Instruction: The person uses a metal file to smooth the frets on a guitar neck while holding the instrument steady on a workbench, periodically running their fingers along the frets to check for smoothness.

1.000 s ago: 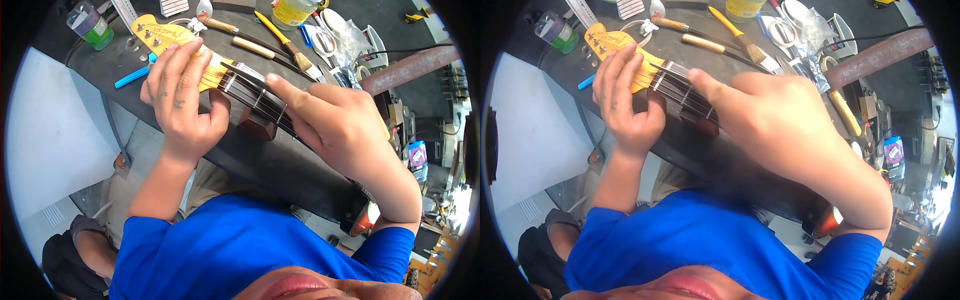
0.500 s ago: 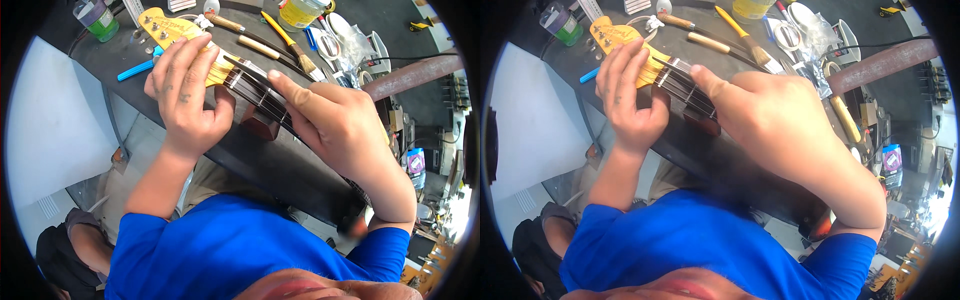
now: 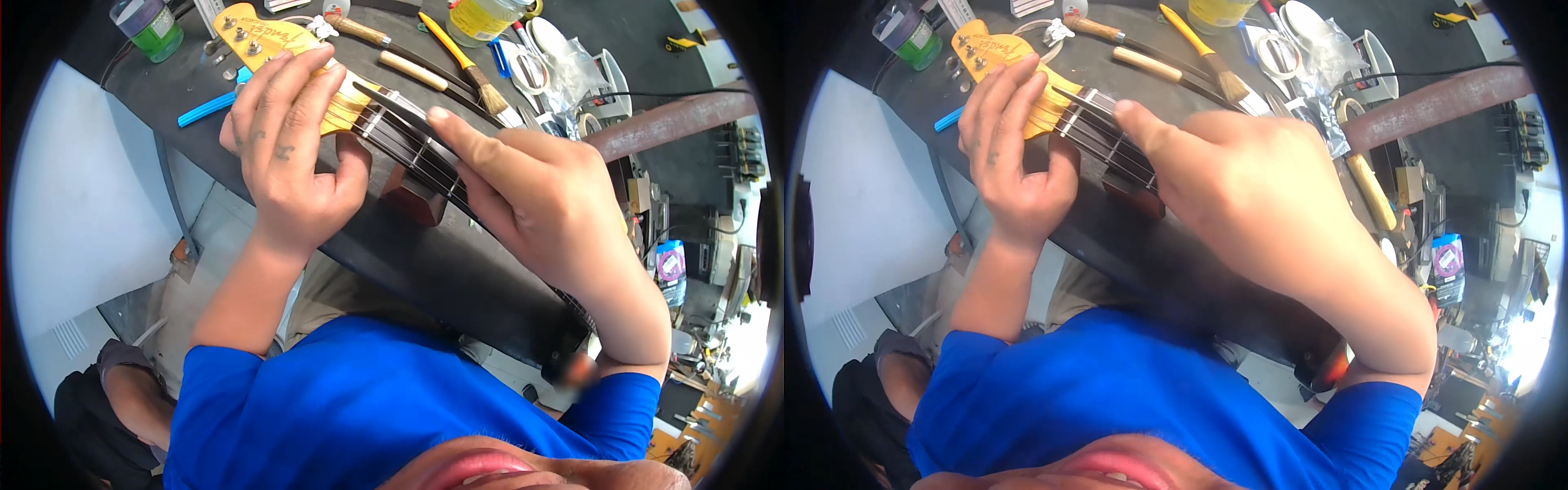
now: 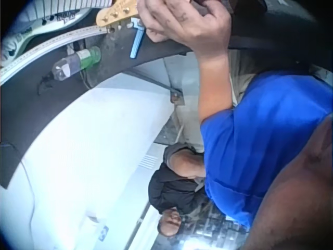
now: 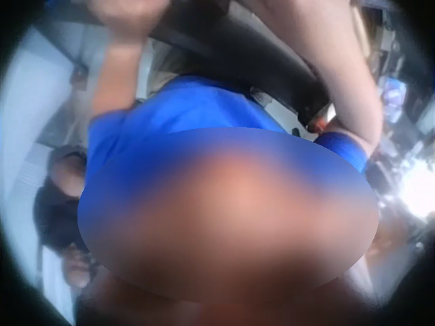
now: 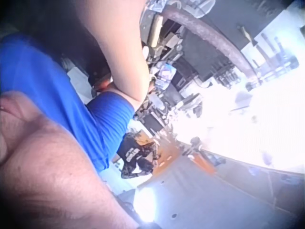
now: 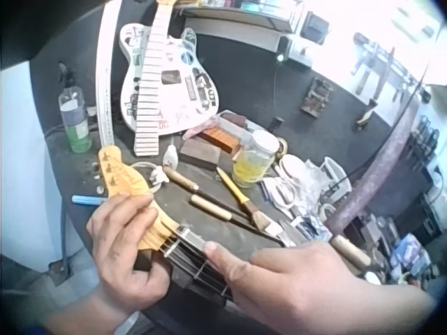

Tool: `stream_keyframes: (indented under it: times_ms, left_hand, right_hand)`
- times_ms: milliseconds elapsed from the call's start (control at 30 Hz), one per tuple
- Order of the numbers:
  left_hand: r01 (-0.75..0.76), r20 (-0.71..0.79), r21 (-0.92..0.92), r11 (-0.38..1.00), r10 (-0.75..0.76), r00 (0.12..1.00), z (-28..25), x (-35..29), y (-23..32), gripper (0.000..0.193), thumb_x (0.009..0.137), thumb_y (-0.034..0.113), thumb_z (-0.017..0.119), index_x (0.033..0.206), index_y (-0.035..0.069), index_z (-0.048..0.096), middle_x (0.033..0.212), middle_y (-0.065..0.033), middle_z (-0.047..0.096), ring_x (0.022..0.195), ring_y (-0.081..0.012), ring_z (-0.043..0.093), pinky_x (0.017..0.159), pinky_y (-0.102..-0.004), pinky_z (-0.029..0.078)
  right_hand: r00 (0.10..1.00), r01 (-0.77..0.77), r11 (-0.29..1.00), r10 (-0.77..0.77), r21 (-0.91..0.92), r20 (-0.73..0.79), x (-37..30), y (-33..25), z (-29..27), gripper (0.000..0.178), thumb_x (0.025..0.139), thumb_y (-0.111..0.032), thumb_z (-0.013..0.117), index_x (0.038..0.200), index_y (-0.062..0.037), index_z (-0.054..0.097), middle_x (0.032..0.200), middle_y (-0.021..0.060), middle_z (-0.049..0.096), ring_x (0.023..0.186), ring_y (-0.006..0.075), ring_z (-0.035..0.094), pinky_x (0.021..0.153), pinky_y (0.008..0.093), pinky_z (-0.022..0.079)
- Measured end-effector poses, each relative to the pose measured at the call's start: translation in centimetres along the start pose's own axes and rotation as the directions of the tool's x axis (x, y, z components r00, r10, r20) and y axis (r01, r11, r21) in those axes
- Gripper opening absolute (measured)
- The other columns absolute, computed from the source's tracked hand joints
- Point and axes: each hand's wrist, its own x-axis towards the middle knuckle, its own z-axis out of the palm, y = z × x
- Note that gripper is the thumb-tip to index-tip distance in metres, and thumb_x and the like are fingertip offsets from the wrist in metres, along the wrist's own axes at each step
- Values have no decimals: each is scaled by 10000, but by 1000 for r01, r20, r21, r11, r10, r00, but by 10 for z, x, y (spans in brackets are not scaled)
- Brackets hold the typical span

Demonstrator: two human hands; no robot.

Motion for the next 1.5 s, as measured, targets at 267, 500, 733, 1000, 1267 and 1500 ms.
stream_keyframes:
  times_ms: [267,500,733,1000,1267,1500]
  left_hand:
    - [12,7,-14,1000,-12,1000,3,0,4,660,731,-22,742,1389,5,764,1478,-146,769,1412,-419,672,1248,-497,459]
    - [23,-33,-23,999,-24,999,5,1,0,634,696,41,754,1329,38,795,1427,-93,788,1378,-364,677,1206,-458,417]
    - [17,14,-9,1000,-17,1000,0,0,3,661,721,-19,712,1380,-21,757,1463,-172,771,1402,-439,670,1243,-504,467]
    - [2,17,-16,1000,-1,1000,0,4,3,659,731,-12,722,1389,-18,757,1464,-172,771,1403,-434,669,1246,-514,470]
    - [6,28,-3,1000,-6,1000,-2,2,5,668,728,-23,700,1395,-30,748,1474,-177,766,1418,-434,661,1258,-520,465]
    - [11,36,-23,1000,-10,999,-1,3,6,654,735,-22,730,1388,-23,755,1453,-178,774,1414,-430,665,1252,-517,472]
  right_hand:
    - [999,-25,999,26,22,-33,-7,-1,2,594,936,41,826,1505,-123,787,725,90,581,620,285,629,573,440,495]
    - [1000,-8,999,9,-36,17,-2,-3,-5,573,946,27,827,1500,-112,784,712,83,572,599,281,618,562,446,486]
    - [998,-26,1000,27,-17,58,-8,-3,-11,589,946,27,817,1518,-107,768,719,82,572,604,279,619,564,451,485]
    - [998,-23,1000,24,-18,54,-7,-2,-11,599,942,20,823,1523,-111,764,729,84,589,607,290,621,569,453,487]
    - [996,-18,999,22,-44,83,-9,0,-13,585,946,32,814,1511,-115,774,729,83,605,612,286,633,569,447,497]
    - [999,-29,999,30,-36,43,-11,-5,-11,567,949,22,816,1499,-112,783,723,85,591,617,293,631,575,451,500]
